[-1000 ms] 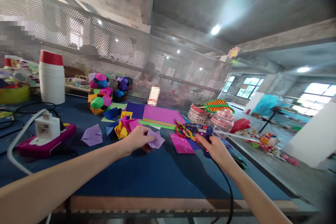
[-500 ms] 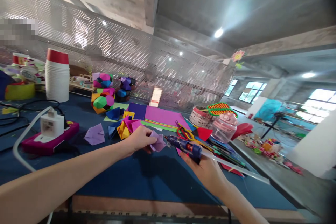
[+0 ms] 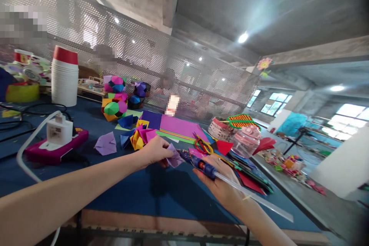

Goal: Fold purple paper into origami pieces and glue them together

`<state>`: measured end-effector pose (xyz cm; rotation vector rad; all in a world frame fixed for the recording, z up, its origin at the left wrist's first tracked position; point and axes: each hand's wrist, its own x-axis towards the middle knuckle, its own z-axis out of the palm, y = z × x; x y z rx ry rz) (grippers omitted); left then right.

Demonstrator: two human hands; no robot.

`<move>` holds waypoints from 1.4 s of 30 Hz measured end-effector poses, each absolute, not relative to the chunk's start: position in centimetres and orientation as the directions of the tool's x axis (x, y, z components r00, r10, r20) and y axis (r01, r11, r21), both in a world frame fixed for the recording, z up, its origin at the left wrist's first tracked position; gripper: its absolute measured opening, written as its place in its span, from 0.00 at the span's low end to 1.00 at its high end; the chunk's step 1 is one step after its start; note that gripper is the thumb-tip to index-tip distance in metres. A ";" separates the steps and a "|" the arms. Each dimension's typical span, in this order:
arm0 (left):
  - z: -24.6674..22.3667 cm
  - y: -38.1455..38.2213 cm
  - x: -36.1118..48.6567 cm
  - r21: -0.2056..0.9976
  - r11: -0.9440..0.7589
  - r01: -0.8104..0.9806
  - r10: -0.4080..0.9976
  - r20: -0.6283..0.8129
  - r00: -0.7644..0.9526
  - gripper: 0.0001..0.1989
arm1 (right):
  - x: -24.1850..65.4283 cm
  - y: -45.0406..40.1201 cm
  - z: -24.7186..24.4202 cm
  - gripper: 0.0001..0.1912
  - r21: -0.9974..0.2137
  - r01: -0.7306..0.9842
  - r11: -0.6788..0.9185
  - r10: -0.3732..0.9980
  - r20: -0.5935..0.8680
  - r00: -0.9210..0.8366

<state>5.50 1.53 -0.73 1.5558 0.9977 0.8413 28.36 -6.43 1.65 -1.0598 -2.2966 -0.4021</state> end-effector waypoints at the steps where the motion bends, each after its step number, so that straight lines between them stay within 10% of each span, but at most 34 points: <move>1: -0.7 1.5 5.5 0.979 -0.099 0.176 0.914 0.019 0.405 0.07 | 28.4 -6.4 1.7 0.08 0.035 0.764 0.644 0.591 0.612 -0.526; 42: -1.2 2.1 5.4 0.961 -0.176 0.211 0.902 0.072 0.426 0.09 | 29.0 -6.9 1.4 0.14 0.130 0.796 0.592 0.596 0.594 -0.540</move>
